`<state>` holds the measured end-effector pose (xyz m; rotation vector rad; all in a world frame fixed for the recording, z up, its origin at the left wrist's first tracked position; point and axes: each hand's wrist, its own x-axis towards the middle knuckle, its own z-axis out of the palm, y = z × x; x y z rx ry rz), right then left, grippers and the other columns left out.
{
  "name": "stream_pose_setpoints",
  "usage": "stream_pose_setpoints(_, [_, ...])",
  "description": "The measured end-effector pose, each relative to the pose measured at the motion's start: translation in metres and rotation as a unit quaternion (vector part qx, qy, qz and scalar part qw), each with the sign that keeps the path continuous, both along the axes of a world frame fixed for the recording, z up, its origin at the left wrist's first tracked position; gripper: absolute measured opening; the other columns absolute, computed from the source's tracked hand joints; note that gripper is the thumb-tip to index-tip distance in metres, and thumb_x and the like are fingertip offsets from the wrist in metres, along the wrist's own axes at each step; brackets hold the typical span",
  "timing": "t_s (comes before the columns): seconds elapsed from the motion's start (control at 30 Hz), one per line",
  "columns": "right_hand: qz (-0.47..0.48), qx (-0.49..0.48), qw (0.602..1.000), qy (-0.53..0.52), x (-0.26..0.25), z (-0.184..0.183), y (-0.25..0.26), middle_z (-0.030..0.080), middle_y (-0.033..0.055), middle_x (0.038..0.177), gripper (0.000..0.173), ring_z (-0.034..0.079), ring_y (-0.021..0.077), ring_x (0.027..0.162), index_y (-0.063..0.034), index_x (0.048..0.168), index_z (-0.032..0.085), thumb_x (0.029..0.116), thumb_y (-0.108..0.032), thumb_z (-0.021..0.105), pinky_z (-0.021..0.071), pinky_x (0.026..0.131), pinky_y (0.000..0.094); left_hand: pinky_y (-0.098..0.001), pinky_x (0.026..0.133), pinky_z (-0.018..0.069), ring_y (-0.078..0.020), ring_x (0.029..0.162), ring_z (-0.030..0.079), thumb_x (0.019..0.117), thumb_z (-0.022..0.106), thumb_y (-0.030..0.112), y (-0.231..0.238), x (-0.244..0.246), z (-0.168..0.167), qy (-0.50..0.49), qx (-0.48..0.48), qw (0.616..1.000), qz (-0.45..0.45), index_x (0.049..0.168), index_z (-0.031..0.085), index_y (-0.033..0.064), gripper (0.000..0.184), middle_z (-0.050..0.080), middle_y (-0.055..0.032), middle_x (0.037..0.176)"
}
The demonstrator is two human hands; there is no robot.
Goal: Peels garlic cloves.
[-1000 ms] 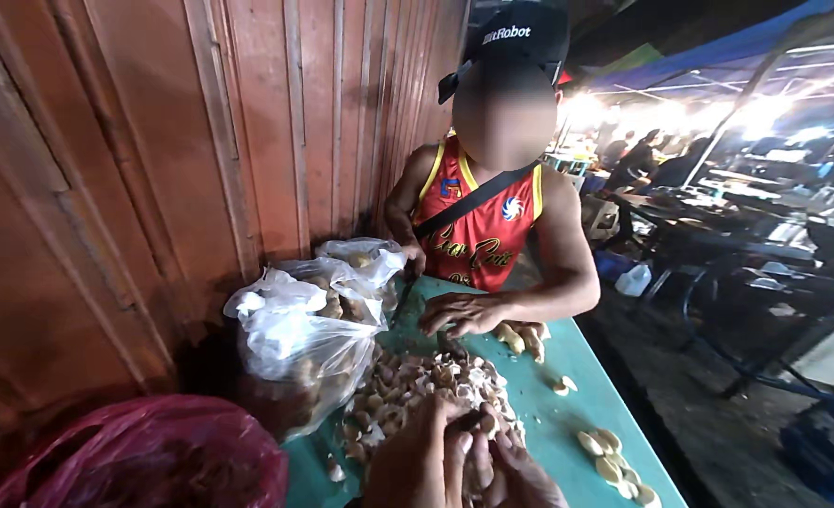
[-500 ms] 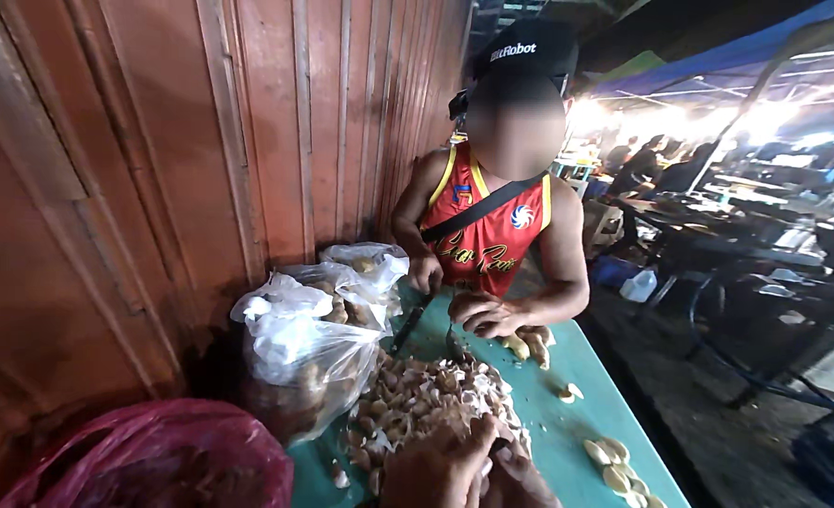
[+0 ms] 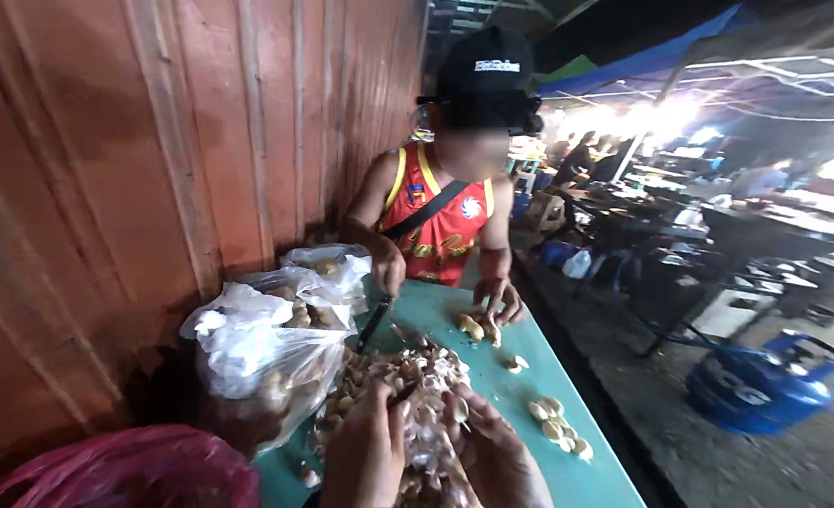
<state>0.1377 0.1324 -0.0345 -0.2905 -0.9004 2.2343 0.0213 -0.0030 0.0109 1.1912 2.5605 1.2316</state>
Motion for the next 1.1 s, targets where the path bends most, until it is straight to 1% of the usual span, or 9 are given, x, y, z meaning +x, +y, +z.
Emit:
stream_pose_setpoints(0.1, [-0.168,0.188,0.941,-0.225,0.021,0.017,0.008,0.072,0.0083,0.097,0.021,0.071,0.0136,0.079,0.0038,0.109,0.068,0.0942,0.008,0.053,0.0621,0.073,0.0294,-0.0596,0.079,0.0575,-0.0434,0.089,0.072,0.1026,0.060,0.022,0.000,-0.001,-0.004,0.003,0.005,1.000,0.002,0.131,0.059,-0.0052,0.040,0.071,-0.0250,0.106])
stream_pose_setpoints(0.23, [-0.248,0.479,0.685,-0.490,0.084,0.003,0.038,0.073,0.0204,0.104,0.029,0.073,0.0297,0.089,0.0058,0.120,0.069,0.0927,-0.003,0.067,0.0597,0.082,0.0475,-0.0610,0.084,0.0558,-0.0453,0.096,0.072,0.1043,0.057,0.024,-0.002,-0.006,0.003,-0.025,-0.034,0.999,-0.004,0.155,0.040,0.0004,0.058,0.069,-0.0263,0.119])
stream_pose_setpoints(0.33, [-0.233,0.525,0.601,-0.556,0.122,-0.010,0.044,0.073,0.0245,0.098,0.018,0.072,0.0403,0.090,0.0089,0.106,0.072,0.0914,0.000,0.065,0.0555,0.085,0.0595,-0.0575,0.086,0.0568,-0.0413,0.098,0.072,0.1034,0.057,0.022,-0.002,-0.002,0.000,-0.005,-0.002,1.000,-0.010,0.153,0.044,0.0000,0.056,0.068,-0.0239,0.126])
stream_pose_setpoints(0.53, [-0.309,0.512,0.573,-0.561,0.123,-0.026,0.050,0.069,0.0300,0.103,0.013,0.070,0.0423,0.092,0.0107,0.097,0.073,0.0887,0.002,0.068,0.0568,0.085,0.0550,-0.0546,0.091,0.0560,-0.0400,0.107,0.071,0.1048,0.056,0.023,-0.002,-0.005,0.005,-0.029,-0.025,0.999,-0.020,0.156,0.040,0.0025,0.057,0.063,-0.0224,0.137])
stream_pose_setpoints(0.7, [-0.267,0.551,0.562,-0.556,0.095,-0.008,0.050,0.069,0.0294,0.105,0.014,0.066,0.0476,0.101,0.0069,0.098,0.075,0.0891,-0.001,0.067,0.0507,0.092,0.0621,-0.0568,0.082,0.0568,-0.0425,0.097,0.071,0.1078,0.048,0.023,-0.004,-0.011,0.006,-0.003,-0.076,0.997,-0.016,0.156,0.046,0.0246,0.049,0.067,-0.0228,0.127])
stream_pose_setpoints(0.77, [-0.232,0.570,0.579,-0.535,0.075,-0.002,0.049,0.072,0.0263,0.100,0.014,0.068,0.0462,0.100,0.0052,0.097,0.077,0.0895,-0.003,0.068,0.0491,0.093,0.0639,-0.0578,0.086,0.0559,-0.0426,0.104,0.071,0.1086,0.047,0.024,-0.004,-0.011,0.008,-0.005,-0.109,0.994,-0.018,0.155,0.048,0.0296,0.047,0.065,-0.0206,0.134])
stream_pose_setpoints(0.83, [-0.185,0.566,0.597,-0.537,0.054,0.006,0.048,0.073,0.0234,0.101,0.016,0.069,0.0414,0.099,0.0031,0.101,0.077,0.0916,-0.004,0.067,0.0511,0.092,0.0600,-0.0587,0.092,0.0538,-0.0435,0.111,0.068,0.1101,0.044,0.028,-0.004,-0.011,0.014,-0.028,-0.140,0.989,-0.030,0.156,0.047,0.0249,0.046,0.061,-0.0202,0.141])
stream_pose_setpoints(0.97, [-0.117,0.555,0.630,-0.530,0.014,0.022,0.050,0.071,0.0227,0.112,0.022,0.069,0.0346,0.101,0.0016,0.112,0.075,0.0925,-0.001,0.066,0.0545,0.094,0.0477,-0.0600,0.090,0.0541,-0.0457,0.106,0.069,0.1098,0.044,0.029,-0.005,-0.012,0.012,-0.020,-0.114,0.993,-0.033,0.153,0.051,0.0132,0.046,0.065,-0.0244,0.132])
stream_pose_setpoints(1.1, [-0.040,0.544,0.640,-0.541,-0.013,0.027,0.043,0.068,0.0238,0.122,0.029,0.066,0.0388,0.112,-0.0024,0.120,0.073,0.0922,-0.001,0.064,0.0507,0.100,0.0547,-0.0621,0.094,0.0527,-0.0492,0.110,0.068,0.1078,0.049,0.024,-0.006,-0.009,0.007,0.001,-0.051,0.998,-0.035,0.144,0.060,0.0048,0.042,0.064,-0.0298,0.131])
